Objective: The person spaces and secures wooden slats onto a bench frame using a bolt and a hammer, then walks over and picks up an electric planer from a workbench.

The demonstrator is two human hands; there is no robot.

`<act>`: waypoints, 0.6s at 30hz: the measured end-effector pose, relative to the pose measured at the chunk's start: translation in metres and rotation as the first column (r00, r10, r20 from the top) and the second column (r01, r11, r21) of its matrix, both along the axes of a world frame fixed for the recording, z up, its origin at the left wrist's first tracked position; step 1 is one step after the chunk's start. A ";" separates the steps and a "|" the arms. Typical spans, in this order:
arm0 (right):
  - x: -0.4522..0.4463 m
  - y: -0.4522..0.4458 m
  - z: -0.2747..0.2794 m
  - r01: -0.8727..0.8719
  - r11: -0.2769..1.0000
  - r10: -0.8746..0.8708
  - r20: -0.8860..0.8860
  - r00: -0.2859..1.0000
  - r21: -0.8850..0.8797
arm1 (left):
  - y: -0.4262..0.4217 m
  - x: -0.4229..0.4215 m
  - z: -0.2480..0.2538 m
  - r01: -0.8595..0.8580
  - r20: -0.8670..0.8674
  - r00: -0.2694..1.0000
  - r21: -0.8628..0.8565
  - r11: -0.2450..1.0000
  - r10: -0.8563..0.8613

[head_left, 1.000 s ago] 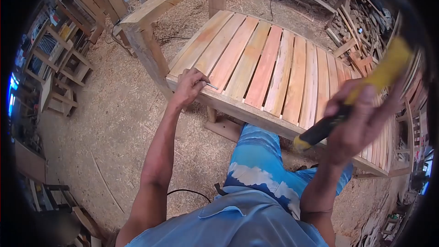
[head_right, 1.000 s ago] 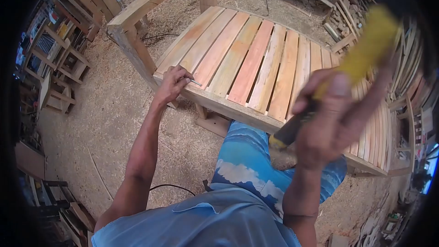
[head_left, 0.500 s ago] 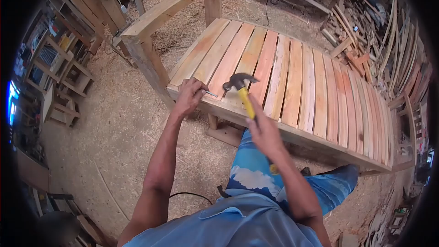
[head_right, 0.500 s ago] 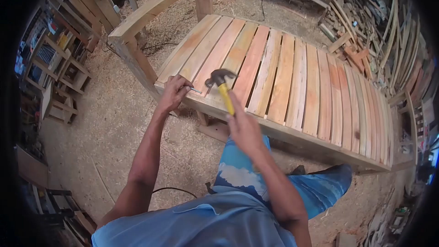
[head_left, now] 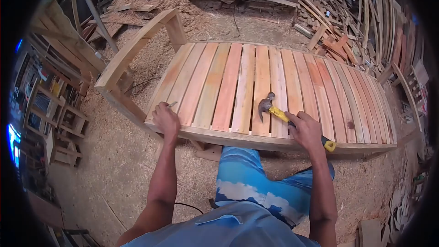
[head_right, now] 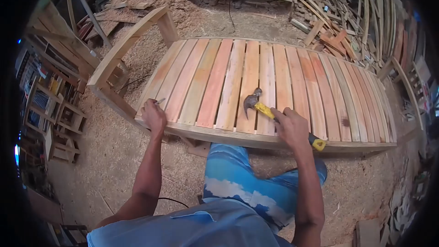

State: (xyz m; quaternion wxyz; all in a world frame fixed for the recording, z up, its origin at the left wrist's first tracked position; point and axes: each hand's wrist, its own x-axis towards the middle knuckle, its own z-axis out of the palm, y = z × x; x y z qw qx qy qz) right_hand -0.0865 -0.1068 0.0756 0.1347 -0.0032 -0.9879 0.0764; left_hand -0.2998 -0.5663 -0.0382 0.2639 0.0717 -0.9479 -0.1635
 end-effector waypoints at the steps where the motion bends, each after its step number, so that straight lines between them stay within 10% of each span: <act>1: -0.002 0.005 -0.008 -0.019 1.000 0.018 -0.039 0.999 -0.012 | -0.001 0.000 -0.001 -0.016 -0.001 1.000 -0.033 0.999 0.016; 18: -0.043 0.019 -0.074 -0.100 0.946 -0.011 -0.338 0.941 -0.309 | 0.021 -0.007 0.013 -0.046 0.055 0.996 -0.271 0.961 0.064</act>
